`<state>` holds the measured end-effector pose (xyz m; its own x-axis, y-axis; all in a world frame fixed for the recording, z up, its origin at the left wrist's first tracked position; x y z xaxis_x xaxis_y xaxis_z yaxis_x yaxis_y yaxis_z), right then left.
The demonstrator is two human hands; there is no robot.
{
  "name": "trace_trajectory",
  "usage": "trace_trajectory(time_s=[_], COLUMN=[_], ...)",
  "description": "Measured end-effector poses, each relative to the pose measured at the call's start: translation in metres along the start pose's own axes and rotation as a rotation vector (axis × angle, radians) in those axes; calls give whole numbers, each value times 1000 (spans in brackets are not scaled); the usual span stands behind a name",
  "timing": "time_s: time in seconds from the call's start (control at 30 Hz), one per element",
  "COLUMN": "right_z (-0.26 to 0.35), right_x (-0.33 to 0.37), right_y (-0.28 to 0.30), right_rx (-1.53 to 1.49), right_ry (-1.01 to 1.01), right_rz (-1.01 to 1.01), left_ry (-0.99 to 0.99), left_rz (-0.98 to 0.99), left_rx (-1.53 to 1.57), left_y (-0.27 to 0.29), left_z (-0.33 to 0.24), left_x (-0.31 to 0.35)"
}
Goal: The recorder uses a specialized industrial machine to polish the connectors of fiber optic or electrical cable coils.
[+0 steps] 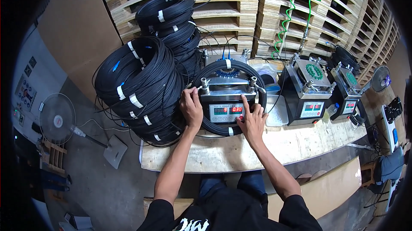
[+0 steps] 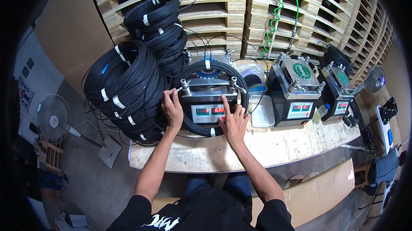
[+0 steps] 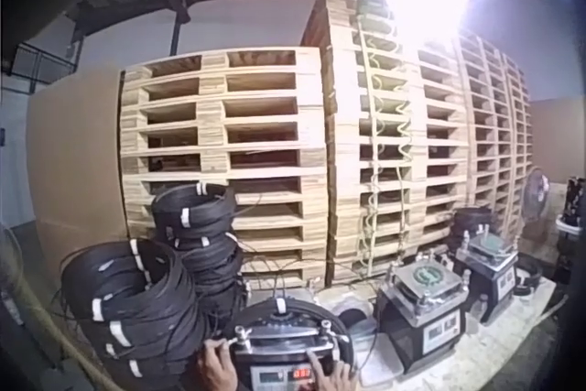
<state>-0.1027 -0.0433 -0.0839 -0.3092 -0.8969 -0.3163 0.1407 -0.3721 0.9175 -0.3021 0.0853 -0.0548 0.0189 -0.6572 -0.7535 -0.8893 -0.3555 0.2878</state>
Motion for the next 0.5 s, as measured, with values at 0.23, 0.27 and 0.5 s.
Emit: trace_trajectory(time_s=[0.23, 0.27, 0.5], right_z=[1, 2, -1], right_x=[2, 2, 7], right_y=[2, 3, 10], right_rx=[14, 1, -41], right_ry=[29, 31, 102], right_rz=[-20, -10, -39], left_ry=[25, 33, 5], left_rz=[36, 48, 75], left_rx=[23, 26, 63], left_y=[2, 2, 6], left_z=[-1, -1, -4], left_x=[1, 0, -4])
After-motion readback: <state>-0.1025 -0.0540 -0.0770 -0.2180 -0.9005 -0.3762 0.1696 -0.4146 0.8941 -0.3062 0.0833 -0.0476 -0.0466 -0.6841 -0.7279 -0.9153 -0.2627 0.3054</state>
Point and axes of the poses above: each hand's wrist, its own x-axis away from the middle knuckle, its own y-axis out of the back of the hand, z = x × y, the point moved 3 cm from there along -x, towards the middle knuckle, and after that the axes turned 5 degrees about z, right-handed, at the moved point
